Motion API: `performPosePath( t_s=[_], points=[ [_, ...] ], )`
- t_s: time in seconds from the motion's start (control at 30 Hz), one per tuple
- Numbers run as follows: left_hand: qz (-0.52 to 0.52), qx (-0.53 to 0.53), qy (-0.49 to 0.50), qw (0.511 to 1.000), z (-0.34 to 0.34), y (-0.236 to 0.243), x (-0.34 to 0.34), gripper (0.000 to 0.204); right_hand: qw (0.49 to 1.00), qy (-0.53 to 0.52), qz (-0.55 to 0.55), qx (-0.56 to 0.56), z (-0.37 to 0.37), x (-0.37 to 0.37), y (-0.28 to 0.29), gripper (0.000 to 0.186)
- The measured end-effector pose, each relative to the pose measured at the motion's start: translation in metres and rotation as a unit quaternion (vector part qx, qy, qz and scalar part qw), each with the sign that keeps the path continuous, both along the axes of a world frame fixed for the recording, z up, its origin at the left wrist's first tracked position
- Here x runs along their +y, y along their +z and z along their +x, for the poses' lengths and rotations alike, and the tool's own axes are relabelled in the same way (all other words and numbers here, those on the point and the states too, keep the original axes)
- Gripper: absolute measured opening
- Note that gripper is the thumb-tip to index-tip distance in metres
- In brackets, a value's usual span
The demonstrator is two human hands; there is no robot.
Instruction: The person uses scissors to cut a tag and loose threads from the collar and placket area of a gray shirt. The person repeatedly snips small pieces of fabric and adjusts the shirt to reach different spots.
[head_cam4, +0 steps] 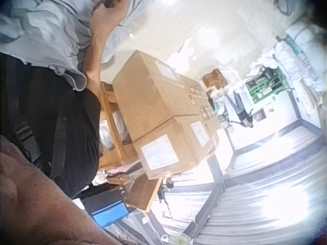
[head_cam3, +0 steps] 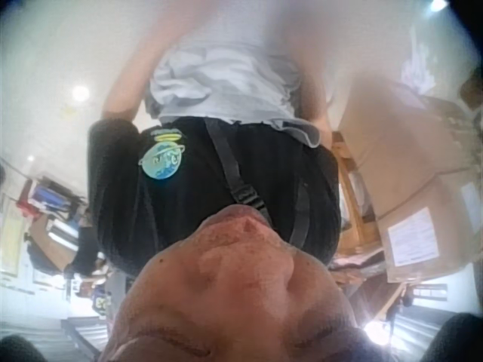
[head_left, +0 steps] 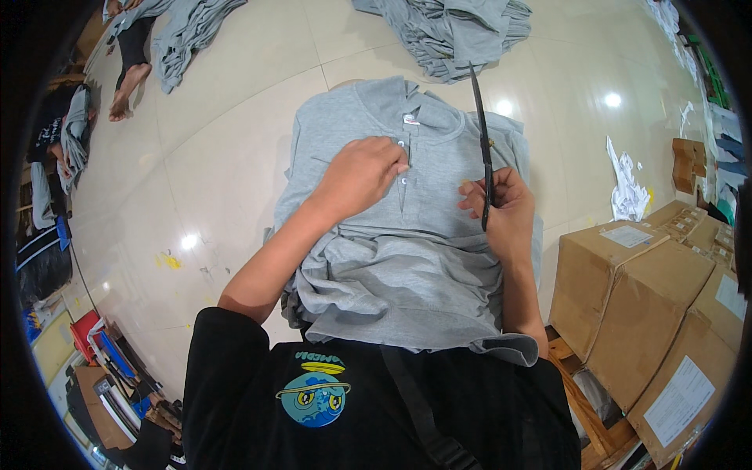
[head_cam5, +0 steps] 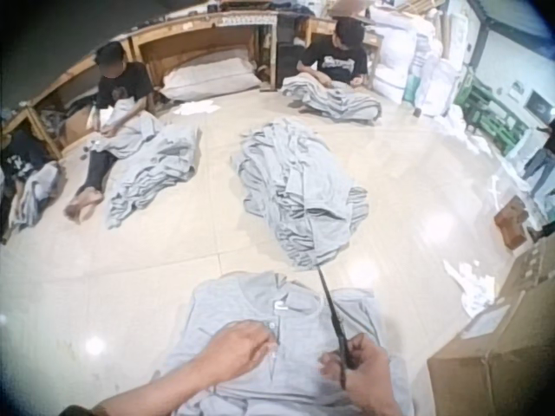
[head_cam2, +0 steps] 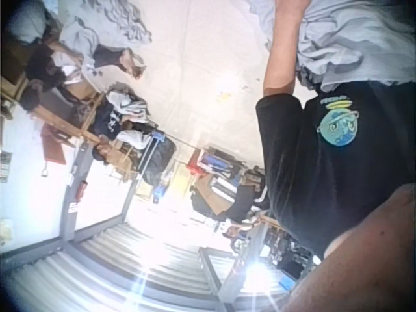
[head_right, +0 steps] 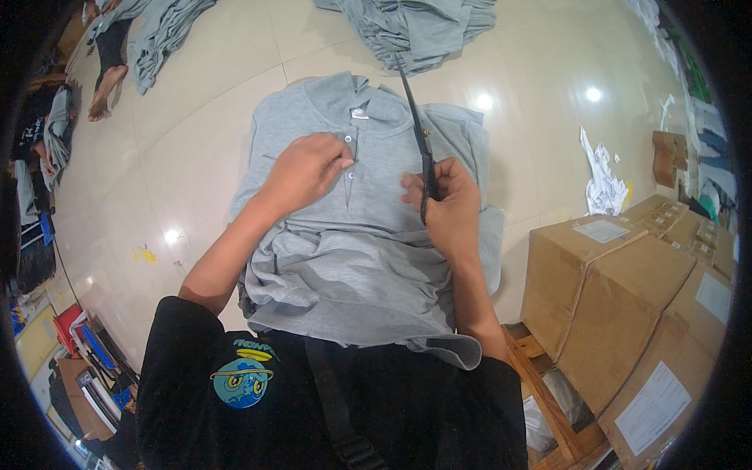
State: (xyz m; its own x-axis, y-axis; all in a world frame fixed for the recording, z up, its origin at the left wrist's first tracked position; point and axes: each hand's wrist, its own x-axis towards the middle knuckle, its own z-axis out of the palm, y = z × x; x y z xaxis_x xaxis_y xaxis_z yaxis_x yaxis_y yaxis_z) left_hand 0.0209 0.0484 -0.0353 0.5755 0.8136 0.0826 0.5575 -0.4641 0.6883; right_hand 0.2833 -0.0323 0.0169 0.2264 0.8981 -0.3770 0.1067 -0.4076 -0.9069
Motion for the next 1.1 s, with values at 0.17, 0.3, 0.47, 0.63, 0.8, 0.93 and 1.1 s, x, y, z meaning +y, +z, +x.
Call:
performPosePath(
  t_s=[0.17, 0.3, 0.47, 0.63, 0.8, 0.93, 1.1],
  points=[
    [-0.027, -0.018, 0.028, 0.999, 0.0, -0.001, 0.0, 0.011, 1.0, 0.0, 0.007, -0.004, 0.003, 0.004, -0.006, 0.029],
    [0.02, 0.02, -0.004, 1.0, -0.003, 0.003, -0.008, 0.018, 1.0, 0.023, 0.006, -0.016, -0.004, 0.014, -0.014, 0.027],
    [0.025, 0.047, 0.023, 0.998, 0.007, -0.004, -0.017, 0.033, 1.0, 0.014, -0.002, -0.028, -0.011, 0.031, -0.013, 0.028],
    [-0.004, 0.092, 0.014, 0.996, 0.018, -0.005, -0.015, 0.031, 1.0, -0.001, 0.004, 0.003, -0.009, 0.032, -0.015, 0.031],
    [0.004, 0.061, -0.016, 0.998, 0.018, -0.011, -0.019, 0.031, 0.994, 0.043, 0.077, -0.066, -0.016, 0.032, -0.036, 0.038],
    [-0.009, 0.019, -0.006, 1.0, 0.013, -0.011, -0.014, 0.033, 0.97, 0.085, 0.094, -0.209, -0.03, 0.039, -0.054, 0.042],
    [-0.019, 0.033, -0.043, 0.998, 0.001, -0.001, 0.005, 0.031, 0.956, 0.06, 0.089, -0.272, -0.03, 0.037, -0.073, 0.037]
  ],
)
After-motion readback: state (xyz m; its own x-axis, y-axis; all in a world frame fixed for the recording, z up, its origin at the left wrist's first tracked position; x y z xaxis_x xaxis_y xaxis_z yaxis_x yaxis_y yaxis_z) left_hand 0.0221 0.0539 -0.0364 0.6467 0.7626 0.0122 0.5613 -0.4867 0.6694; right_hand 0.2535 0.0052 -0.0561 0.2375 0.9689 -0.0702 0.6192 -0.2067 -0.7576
